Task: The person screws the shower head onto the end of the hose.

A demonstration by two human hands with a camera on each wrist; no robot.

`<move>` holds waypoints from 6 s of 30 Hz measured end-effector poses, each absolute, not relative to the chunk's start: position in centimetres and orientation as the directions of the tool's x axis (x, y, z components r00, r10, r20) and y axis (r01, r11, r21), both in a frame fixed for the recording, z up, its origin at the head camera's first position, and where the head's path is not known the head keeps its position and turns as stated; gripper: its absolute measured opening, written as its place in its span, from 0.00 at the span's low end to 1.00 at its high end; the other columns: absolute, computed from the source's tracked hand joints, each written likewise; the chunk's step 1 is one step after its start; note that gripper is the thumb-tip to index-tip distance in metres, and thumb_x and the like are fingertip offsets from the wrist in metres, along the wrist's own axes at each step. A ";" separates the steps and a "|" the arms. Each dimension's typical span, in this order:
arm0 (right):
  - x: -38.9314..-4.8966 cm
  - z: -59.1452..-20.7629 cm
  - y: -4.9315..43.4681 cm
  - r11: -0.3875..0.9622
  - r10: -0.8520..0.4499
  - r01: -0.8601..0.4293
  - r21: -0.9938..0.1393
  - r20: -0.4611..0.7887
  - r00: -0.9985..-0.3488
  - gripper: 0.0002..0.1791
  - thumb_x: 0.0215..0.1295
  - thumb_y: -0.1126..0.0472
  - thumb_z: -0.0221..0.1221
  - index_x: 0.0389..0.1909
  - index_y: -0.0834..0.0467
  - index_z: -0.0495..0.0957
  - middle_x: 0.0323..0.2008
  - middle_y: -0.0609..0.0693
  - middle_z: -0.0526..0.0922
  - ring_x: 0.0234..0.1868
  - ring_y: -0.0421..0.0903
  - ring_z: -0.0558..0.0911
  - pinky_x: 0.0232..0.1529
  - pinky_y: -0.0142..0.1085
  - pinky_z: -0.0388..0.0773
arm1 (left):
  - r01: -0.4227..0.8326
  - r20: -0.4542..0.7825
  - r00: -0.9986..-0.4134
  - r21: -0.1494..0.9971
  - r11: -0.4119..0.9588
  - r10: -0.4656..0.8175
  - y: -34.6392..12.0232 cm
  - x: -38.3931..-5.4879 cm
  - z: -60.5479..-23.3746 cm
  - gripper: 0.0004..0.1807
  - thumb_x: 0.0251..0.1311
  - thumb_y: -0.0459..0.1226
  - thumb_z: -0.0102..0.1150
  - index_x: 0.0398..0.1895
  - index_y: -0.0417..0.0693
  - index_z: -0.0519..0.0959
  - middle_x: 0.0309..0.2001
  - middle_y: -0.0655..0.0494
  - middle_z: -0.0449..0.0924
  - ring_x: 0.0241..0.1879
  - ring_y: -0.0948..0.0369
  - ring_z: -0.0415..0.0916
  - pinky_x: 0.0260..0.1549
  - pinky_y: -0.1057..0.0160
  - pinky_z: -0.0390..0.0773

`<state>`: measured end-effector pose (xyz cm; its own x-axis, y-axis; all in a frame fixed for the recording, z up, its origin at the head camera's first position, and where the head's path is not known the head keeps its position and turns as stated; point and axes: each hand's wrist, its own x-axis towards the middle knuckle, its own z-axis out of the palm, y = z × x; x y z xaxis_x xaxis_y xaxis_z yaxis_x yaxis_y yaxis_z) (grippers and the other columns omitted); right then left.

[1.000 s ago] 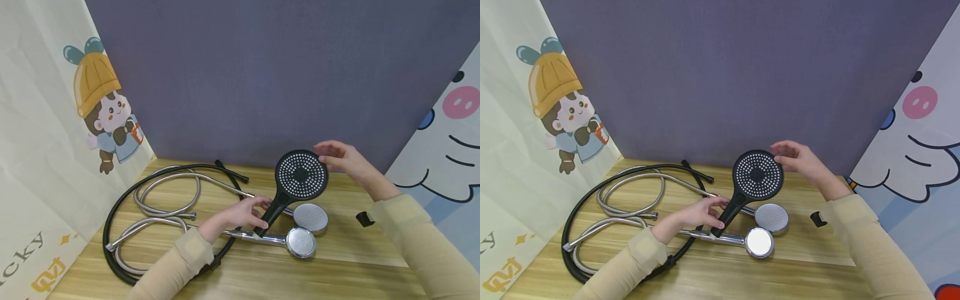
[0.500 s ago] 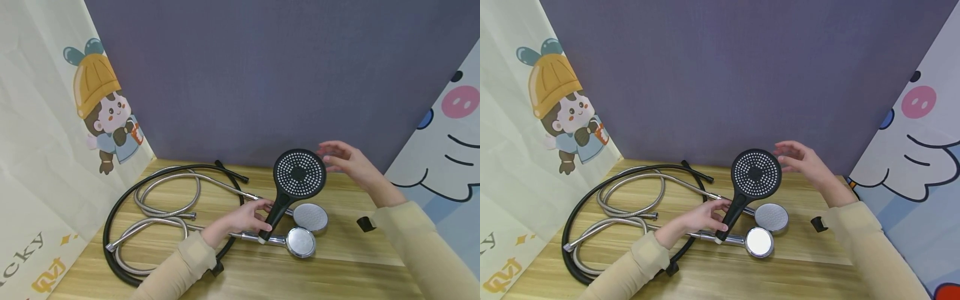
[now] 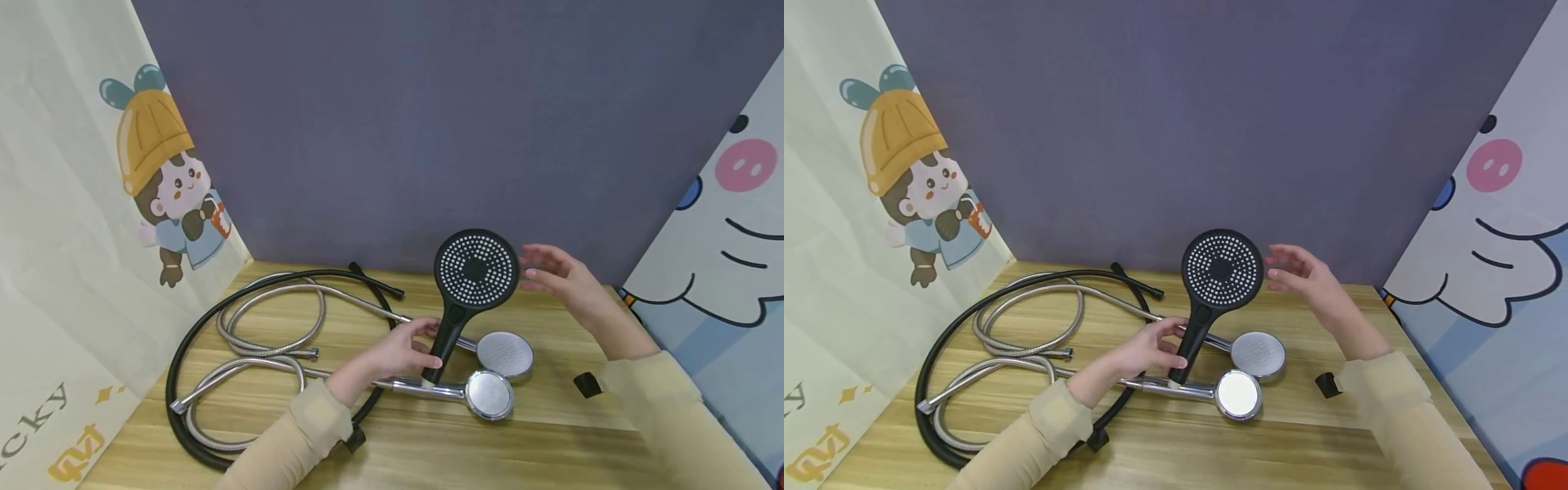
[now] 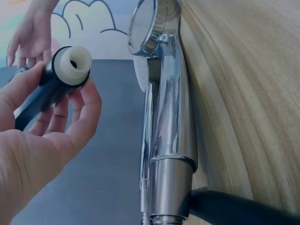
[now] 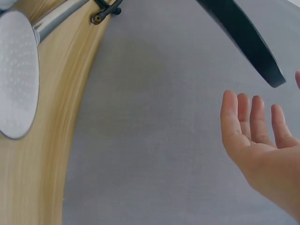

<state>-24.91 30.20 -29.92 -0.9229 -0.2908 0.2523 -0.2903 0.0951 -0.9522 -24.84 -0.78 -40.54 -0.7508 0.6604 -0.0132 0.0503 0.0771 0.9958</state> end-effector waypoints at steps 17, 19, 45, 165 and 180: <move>-22.7 -32.5 27.9 -0.117 -0.297 -0.293 -0.949 0.315 -0.902 0.25 0.68 0.72 0.50 0.65 0.58 0.62 0.53 0.49 0.73 0.49 0.41 0.78 0.48 0.37 0.79 | 0.108 0.079 -0.816 0.994 0.017 0.573 -0.5 -25.5 -39.8 0.38 0.51 0.27 0.66 0.66 0.46 0.63 0.54 0.41 0.71 0.40 0.56 0.75 0.31 0.62 0.79; -22.5 -32.8 27.5 -0.146 -0.299 -0.300 -0.943 0.331 -0.895 0.24 0.68 0.73 0.49 0.63 0.57 0.64 0.53 0.49 0.73 0.49 0.42 0.78 0.48 0.38 0.79 | 0.094 0.083 -0.821 0.996 -0.010 0.565 -0.4 -25.4 -39.7 0.37 0.51 0.27 0.65 0.66 0.46 0.63 0.54 0.42 0.71 0.39 0.57 0.74 0.30 0.63 0.79; -22.3 -36.2 22.2 -0.172 -0.193 -0.161 -0.972 0.193 -0.962 0.27 0.65 0.72 0.54 0.63 0.64 0.58 0.53 0.56 0.69 0.47 0.42 0.78 0.46 0.42 0.80 | 0.018 0.066 -0.851 0.995 -0.097 0.521 0.9 -25.3 -39.0 0.36 0.51 0.25 0.64 0.65 0.48 0.65 0.53 0.43 0.71 0.38 0.56 0.77 0.33 0.58 0.82; -21.6 -36.9 21.1 -0.137 0.002 -0.127 -0.982 0.128 -0.992 0.44 0.56 0.76 0.59 0.64 0.43 0.48 0.45 0.50 0.69 0.33 0.40 0.82 0.35 0.36 0.82 | 0.490 0.204 -0.841 0.683 0.542 0.502 -5.9 -34.7 -37.9 0.34 0.51 0.37 0.69 0.63 0.48 0.67 0.58 0.48 0.71 0.58 0.48 0.68 0.57 0.53 0.70; -21.9 -36.6 21.3 -0.168 0.015 -0.139 -0.976 0.139 -0.990 0.43 0.56 0.77 0.59 0.63 0.43 0.49 0.44 0.49 0.71 0.33 0.41 0.82 0.35 0.37 0.82 | 0.440 0.163 -0.861 0.713 0.546 0.482 -7.5 -39.7 -41.6 0.34 0.52 0.37 0.68 0.63 0.47 0.67 0.63 0.48 0.69 0.64 0.49 0.63 0.63 0.48 0.63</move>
<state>-21.93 21.31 -36.60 -0.9902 0.0146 0.1387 -0.1392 -0.1684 -0.9758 -39.71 -7.54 -41.57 -0.8609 0.4820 0.1627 0.4403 0.5459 0.7129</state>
